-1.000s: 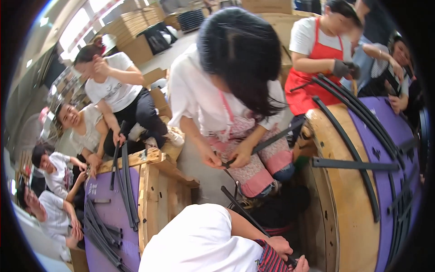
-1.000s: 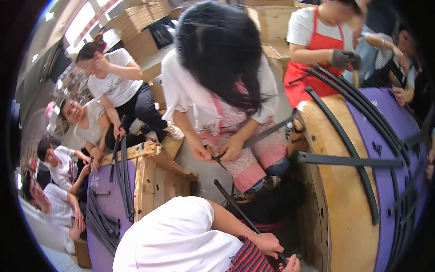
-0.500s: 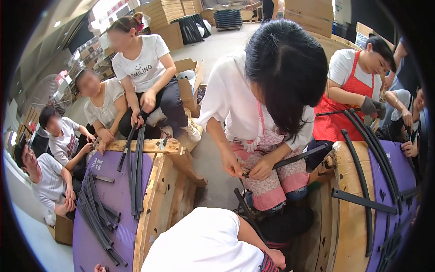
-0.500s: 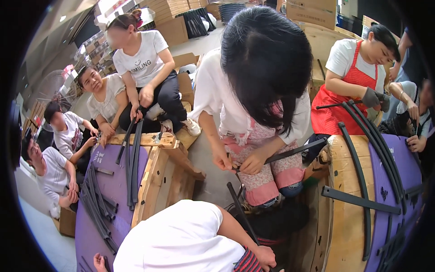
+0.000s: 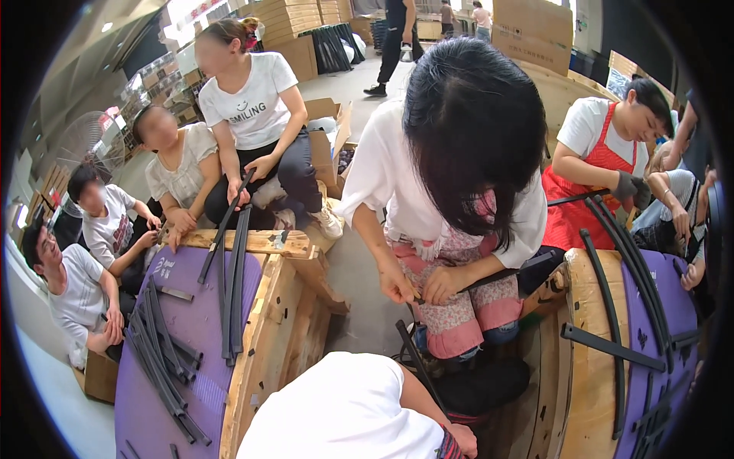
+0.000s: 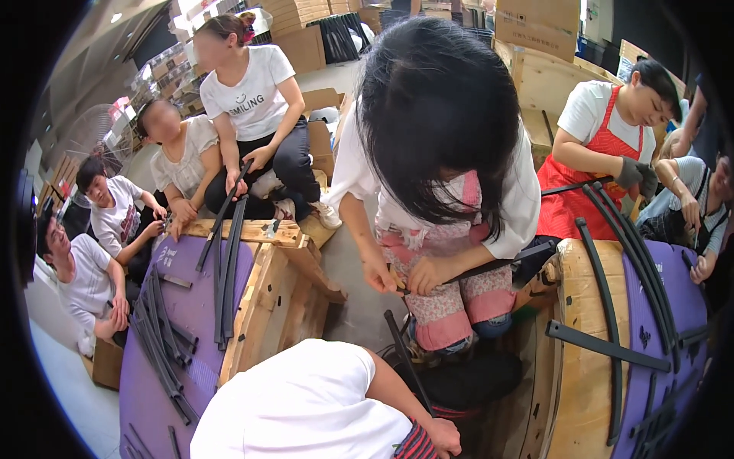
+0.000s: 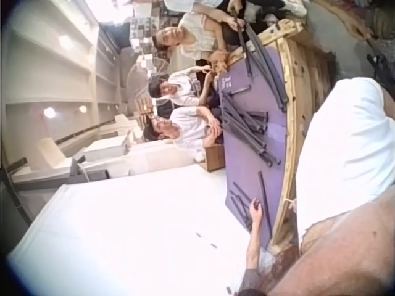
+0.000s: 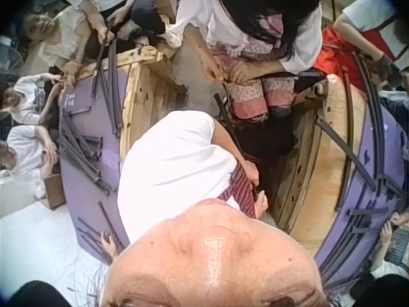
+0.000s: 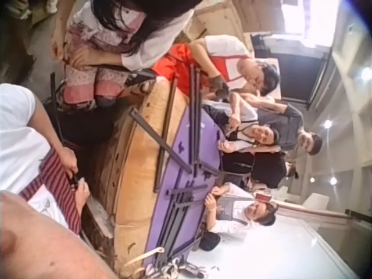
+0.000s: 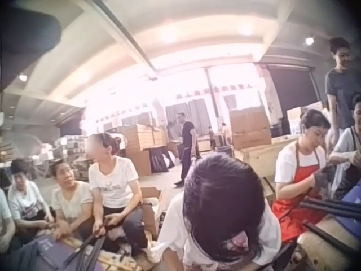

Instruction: Assembling small black plastic parts and frame components by hand at a shared workbench.

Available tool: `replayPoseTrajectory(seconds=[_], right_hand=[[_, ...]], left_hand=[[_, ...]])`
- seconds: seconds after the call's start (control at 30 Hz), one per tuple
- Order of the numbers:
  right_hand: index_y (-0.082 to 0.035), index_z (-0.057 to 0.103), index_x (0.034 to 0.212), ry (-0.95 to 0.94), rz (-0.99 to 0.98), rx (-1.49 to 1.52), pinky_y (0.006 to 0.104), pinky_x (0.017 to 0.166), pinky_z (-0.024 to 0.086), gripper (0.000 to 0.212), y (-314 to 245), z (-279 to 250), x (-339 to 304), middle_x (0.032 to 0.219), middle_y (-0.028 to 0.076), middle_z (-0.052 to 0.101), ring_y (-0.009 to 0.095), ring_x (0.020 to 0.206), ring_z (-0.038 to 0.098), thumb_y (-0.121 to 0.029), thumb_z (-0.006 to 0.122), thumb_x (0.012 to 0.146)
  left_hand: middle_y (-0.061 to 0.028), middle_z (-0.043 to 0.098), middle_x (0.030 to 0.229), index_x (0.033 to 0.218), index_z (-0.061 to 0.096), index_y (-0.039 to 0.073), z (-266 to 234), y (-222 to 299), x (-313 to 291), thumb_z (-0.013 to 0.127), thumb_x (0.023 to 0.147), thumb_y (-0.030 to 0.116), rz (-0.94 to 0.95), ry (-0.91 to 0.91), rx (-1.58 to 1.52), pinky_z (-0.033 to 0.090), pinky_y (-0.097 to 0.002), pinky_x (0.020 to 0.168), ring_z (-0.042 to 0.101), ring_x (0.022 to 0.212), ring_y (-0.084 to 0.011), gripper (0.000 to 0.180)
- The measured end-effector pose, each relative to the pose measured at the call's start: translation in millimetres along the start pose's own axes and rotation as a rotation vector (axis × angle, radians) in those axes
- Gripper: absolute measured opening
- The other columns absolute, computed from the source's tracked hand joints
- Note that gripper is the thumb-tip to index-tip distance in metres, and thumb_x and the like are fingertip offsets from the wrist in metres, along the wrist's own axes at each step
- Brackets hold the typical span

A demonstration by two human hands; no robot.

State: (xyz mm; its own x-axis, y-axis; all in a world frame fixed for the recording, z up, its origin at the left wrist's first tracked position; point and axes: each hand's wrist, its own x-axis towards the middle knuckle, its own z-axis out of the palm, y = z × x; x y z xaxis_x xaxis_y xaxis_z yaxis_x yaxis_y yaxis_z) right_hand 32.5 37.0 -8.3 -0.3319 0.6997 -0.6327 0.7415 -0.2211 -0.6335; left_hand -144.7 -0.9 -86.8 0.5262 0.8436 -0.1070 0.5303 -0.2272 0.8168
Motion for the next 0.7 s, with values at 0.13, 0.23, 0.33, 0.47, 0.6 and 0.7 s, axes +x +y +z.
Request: replayPoseTrajectory(seconds=[0.13, 0.23, 0.33, 0.47, 0.6, 0.7], right_hand=[[0.0, 0.056, 0.081, -0.016, -0.001, 0.141, 0.0297, 0.066, 0.041, 0.035, -3.8, -2.8, -2.4, 0.071, 0.007, 0.054, 0.016, 0.069, 0.047, -0.034, 0.052, 0.083], [0.0, 0.057, 0.081, -0.102, -0.188, 0.059, 0.0296, 0.066, 0.041, 0.031, -4.0, -4.2, -6.2, 0.071, 0.007, 0.055, 0.016, 0.069, 0.048, -0.03, 0.052, 0.084], [0.001, 0.056, 0.079, -0.112, -0.161, 0.084, 0.0299, 0.065, 0.041, 0.029, 0.7, -2.3, -6.4, 0.07, 0.007, 0.053, 0.016, 0.068, 0.046, -0.028, 0.053, 0.083], [0.002, 0.053, 0.076, -0.078, -0.125, 0.015, 0.0303, 0.061, 0.039, 0.033, -8.9, 0.9, -12.2, 0.066, 0.007, 0.051, 0.016, 0.065, 0.043, -0.031, 0.052, 0.084], [0.001, 0.055, 0.077, -0.068, -0.035, 0.007, 0.03, 0.06, 0.039, 0.037, 0.2, 1.0, -5.9, 0.066, 0.007, 0.052, 0.018, 0.064, 0.044, -0.035, 0.049, 0.084], [0.001, 0.057, 0.081, -0.06, 0.013, 0.102, 0.0298, 0.061, 0.039, 0.037, 8.1, 2.8, -2.7, 0.068, 0.008, 0.054, 0.019, 0.064, 0.046, -0.034, 0.048, 0.085]], left_hand=[[-0.0131, 0.06, 0.074, 0.085, 0.059, 0.013, -2.6, 1.3, -2.7, 0.048, 0.08, 0.046, 0.008, 0.028, 0.009, 0.045, -0.0412, 0.061, 0.057, 0.071, -0.032, 0.035], [-0.0134, 0.06, 0.073, 0.085, 0.059, 0.012, -1.9, 2.1, -4.5, 0.049, 0.081, 0.046, -0.014, 0.039, 0.004, 0.045, -0.0416, 0.061, 0.058, 0.07, -0.032, 0.035], [-0.0142, 0.06, 0.074, 0.084, 0.059, 0.012, -0.2, 2.3, -5.8, 0.049, 0.08, 0.046, 0.025, 0.053, -0.008, 0.045, -0.0416, 0.061, 0.058, 0.071, -0.032, 0.036], [-0.0151, 0.059, 0.074, 0.085, 0.058, 0.012, 3.6, -0.6, -2.4, 0.049, 0.08, 0.047, -0.015, -0.016, -0.013, 0.045, -0.0415, 0.061, 0.057, 0.071, -0.0317, 0.036], [-0.0148, 0.059, 0.076, 0.087, 0.058, 0.012, 5.8, 0.0, -2.3, 0.048, 0.081, 0.047, 0.01, -0.046, 0.021, 0.044, -0.0417, 0.061, 0.057, 0.072, -0.0316, 0.036], [-0.015, 0.06, 0.078, 0.088, 0.058, 0.013, 5.1, 1.5, -1.7, 0.047, 0.082, 0.047, 0.012, -0.079, 0.038, 0.045, -0.0414, 0.062, 0.057, 0.073, -0.0318, 0.036]])
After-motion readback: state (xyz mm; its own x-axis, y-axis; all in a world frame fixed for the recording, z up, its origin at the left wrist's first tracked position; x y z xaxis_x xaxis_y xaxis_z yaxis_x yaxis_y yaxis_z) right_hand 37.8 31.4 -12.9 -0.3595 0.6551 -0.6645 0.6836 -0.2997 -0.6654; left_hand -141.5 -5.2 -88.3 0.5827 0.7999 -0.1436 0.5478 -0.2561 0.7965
